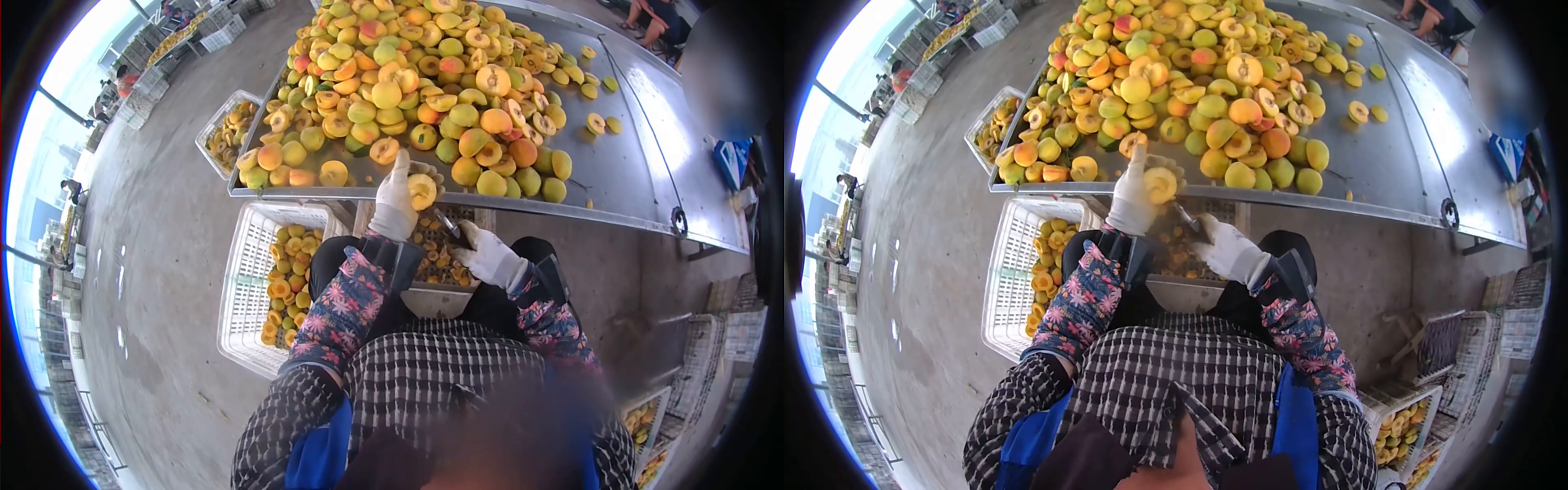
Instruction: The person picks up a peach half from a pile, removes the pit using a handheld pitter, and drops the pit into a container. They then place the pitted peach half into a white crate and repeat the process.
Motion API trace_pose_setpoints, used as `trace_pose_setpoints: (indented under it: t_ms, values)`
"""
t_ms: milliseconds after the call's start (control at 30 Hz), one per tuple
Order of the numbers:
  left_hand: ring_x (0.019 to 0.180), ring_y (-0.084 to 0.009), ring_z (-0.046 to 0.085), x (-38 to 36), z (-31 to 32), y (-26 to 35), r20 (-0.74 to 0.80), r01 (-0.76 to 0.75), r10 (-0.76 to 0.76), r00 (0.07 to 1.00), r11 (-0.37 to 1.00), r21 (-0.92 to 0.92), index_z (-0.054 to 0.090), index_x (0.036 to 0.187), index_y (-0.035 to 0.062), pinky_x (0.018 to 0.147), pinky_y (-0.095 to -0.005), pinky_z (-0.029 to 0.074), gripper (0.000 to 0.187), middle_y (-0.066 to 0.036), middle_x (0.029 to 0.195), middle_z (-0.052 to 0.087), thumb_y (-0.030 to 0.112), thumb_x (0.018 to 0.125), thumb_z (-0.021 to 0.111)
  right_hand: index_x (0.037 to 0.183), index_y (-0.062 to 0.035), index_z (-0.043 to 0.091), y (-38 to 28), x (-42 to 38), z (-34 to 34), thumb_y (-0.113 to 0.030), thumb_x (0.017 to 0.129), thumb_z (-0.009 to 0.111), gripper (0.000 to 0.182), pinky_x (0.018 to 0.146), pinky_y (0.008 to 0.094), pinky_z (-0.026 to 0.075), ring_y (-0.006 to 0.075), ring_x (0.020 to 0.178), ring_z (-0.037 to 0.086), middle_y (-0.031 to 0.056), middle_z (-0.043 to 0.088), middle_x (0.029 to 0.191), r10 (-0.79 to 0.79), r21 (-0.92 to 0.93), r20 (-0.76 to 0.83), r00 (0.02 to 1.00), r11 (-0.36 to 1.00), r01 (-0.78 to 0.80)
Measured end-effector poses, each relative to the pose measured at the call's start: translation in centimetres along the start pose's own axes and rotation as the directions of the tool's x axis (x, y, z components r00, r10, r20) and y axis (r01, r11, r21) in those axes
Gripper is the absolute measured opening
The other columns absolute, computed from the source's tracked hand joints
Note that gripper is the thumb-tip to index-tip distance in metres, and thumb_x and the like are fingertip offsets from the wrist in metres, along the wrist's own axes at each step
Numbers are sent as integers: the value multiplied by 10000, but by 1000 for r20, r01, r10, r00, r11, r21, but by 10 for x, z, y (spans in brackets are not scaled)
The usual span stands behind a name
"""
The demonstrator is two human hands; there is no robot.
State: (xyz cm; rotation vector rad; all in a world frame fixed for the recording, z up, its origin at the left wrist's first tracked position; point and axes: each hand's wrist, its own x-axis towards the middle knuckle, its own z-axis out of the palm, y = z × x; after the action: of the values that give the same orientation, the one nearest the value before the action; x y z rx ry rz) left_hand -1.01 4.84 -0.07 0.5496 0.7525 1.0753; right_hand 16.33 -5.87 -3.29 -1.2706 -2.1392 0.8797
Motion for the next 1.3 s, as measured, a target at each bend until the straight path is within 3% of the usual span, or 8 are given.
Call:
trace_pose_setpoints:
  t_ms: [133, 533, 633, 700, 733, 800, 1033, 1300]
  values:
    - [828, -269, 665, -1, -3, 5, -20, -22, 23, 1000, 1000, 20, 563, 922, 3, 711, -398, 586, 503, -126, 893, 627, 503, 957, 522, 1132, 25, 491, -16, 10, 3, -193, 846, 629, 385, 721, 486, 474, 462, 866, 593, 285, 620, 871, 77, 26, -289, 954, 997, -72]
    - [835, -272, 665, -5, -22, 32, -52, -106, 112, 992, 990, 96, 569, 988, 12, 745, -389, 568, 470, -145, 913, 657, 472, 988, 472, 1101, -23, 517, -49, 11, -14, -212, 888, 559, 288, 751, 426, 536, 338, 889, 680, 191, 690, 912, 465, -502, -9, 885, 764, -406]
    - [794, -176, 662, -5, -57, 72, -54, -264, 326, 944, 843, 469, 631, 903, 10, 707, -280, 542, 398, -112, 869, 690, 369, 1001, 487, 1092, -26, 512, -45, -2, -21, -251, 908, 545, 293, 751, 443, 526, 356, 870, 671, 192, 686, 892, 480, -485, -28, 877, 760, -432]
    - [756, -191, 647, -9, -86, 110, 78, -299, 586, 806, 290, 909, 664, 1028, -22, 699, -277, 499, 411, -79, 857, 702, 369, 955, 559, 1086, -26, 509, -42, -11, -23, -268, 915, 538, 298, 745, 451, 522, 365, 859, 665, 200, 682, 887, 478, -481, -33, 878, 762, -433]
    - [838, -258, 656, -22, -85, 129, 34, -23, 565, 825, -26, 999, 666, 1088, 26, 780, -332, 501, 399, -119, 926, 696, 381, 916, 604, 1084, -26, 507, -40, -13, -22, -274, 916, 538, 301, 743, 453, 520, 368, 854, 664, 202, 680, 885, 472, -471, -32, 881, 771, -430]
    - [973, -320, 633, -22, -94, 137, 103, 55, 629, 770, -226, 973, 672, 1097, 76, 861, -390, 480, 369, -160, 1037, 668, 375, 886, 623, 1079, -28, 504, -38, -16, -21, -284, 916, 539, 306, 739, 457, 516, 373, 846, 660, 206, 677, 882, 456, -457, -23, 890, 787, -415]
    - [1062, -358, 590, 62, -57, 89, 248, -155, 319, 915, -289, 945, 648, 1101, 102, 915, -438, 460, 353, -190, 1111, 622, 362, 879, 560, 1105, -30, 504, -45, 1, -12, -317, 927, 533, 339, 752, 465, 513, 381, 861, 657, 201, 677, 883, 456, -421, 34, 889, 813, -401]
    - [1112, -344, 597, 104, -38, 54, 81, -24, 140, 987, -372, 928, 638, 1127, 87, 947, -409, 472, 472, -201, 1171, 628, 463, 868, 521, 1089, -28, 509, -47, -9, -7, -318, 910, 561, 345, 760, 480, 505, 404, 850, 651, 222, 672, 858, 495, -358, 46, 868, 819, -448]
